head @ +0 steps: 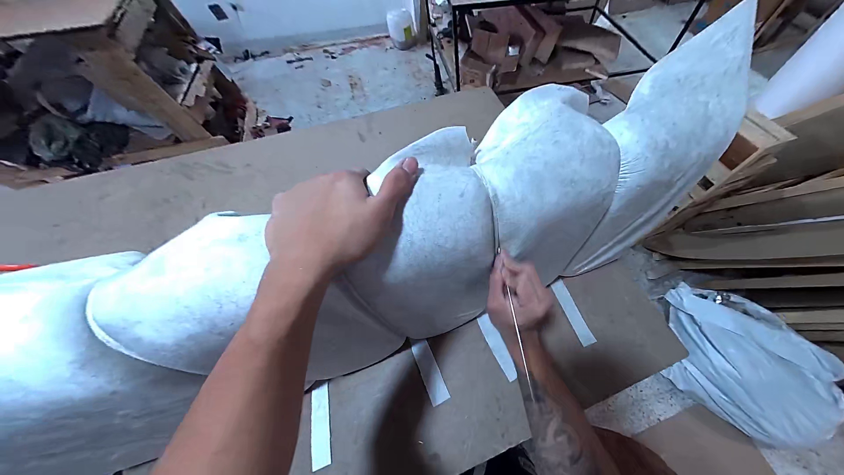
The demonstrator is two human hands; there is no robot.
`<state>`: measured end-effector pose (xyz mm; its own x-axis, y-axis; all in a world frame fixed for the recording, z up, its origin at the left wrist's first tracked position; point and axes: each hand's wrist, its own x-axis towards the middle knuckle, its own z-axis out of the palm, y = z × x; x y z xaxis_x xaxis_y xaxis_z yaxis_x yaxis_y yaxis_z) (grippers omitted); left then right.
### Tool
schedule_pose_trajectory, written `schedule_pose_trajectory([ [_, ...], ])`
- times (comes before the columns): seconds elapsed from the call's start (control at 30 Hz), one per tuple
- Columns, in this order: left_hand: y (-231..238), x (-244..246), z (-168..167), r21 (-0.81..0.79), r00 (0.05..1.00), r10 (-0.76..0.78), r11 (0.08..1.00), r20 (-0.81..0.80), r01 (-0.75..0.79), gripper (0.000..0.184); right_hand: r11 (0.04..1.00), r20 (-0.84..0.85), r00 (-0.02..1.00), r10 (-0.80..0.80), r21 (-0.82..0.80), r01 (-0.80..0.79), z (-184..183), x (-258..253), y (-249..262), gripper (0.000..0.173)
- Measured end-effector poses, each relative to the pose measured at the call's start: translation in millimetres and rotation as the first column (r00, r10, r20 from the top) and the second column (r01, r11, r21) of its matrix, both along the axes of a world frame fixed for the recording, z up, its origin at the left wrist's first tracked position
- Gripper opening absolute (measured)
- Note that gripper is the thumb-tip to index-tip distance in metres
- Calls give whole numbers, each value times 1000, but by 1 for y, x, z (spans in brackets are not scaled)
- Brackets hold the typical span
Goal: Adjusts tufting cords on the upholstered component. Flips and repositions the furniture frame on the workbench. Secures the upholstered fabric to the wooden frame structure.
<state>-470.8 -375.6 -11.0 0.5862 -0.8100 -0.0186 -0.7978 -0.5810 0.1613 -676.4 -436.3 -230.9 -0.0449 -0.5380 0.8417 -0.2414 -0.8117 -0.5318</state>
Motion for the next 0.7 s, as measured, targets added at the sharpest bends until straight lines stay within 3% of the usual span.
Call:
schedule_pose_trajectory([
  [0.1, -5, 6, -3, 6, 1000, -6, 1000, 12, 6, 104, 988, 153, 988, 35, 143, -57, -62, -2, 5, 20],
  [0.17, -8, 6, -2, 7, 1000, 6, 1000, -1, -6, 105, 969, 206, 976, 66, 221, -113, -72, -7, 13, 19],
  [0.23, -10, 7, -1, 6, 1000, 25, 1000, -12, -25, 107, 962, 226, 968, 110, 219, -161, -38, -14, 23, 17],
  [0.37, -10, 5, 0, -1, 1000, 8, 1000, -2, -8, 107, 988, 199, 970, 143, 22, -150, 66, 0, -2, 11],
  [0.47, -2, -3, -1, -28, 1000, 4, 1000, 27, -4, 104, 975, 340, 915, 219, -31, -221, 101, 32, -37, 16],
  [0.57, 2, -6, -5, -57, 999, 5, 998, 40, -2, 101, 931, 413, 859, 303, 66, -359, 71, 20, -24, 23],
  [0.63, 2, -7, -7, -70, 999, 6, 998, 35, -4, 100, 899, 429, 857, 286, 189, -394, 35, 2, -3, 26],
  [0.7, -1, -8, -5, -68, 999, 13, 998, 30, -11, 103, 857, 422, 860, 289, 286, -428, 25, -18, 17, 24],
])
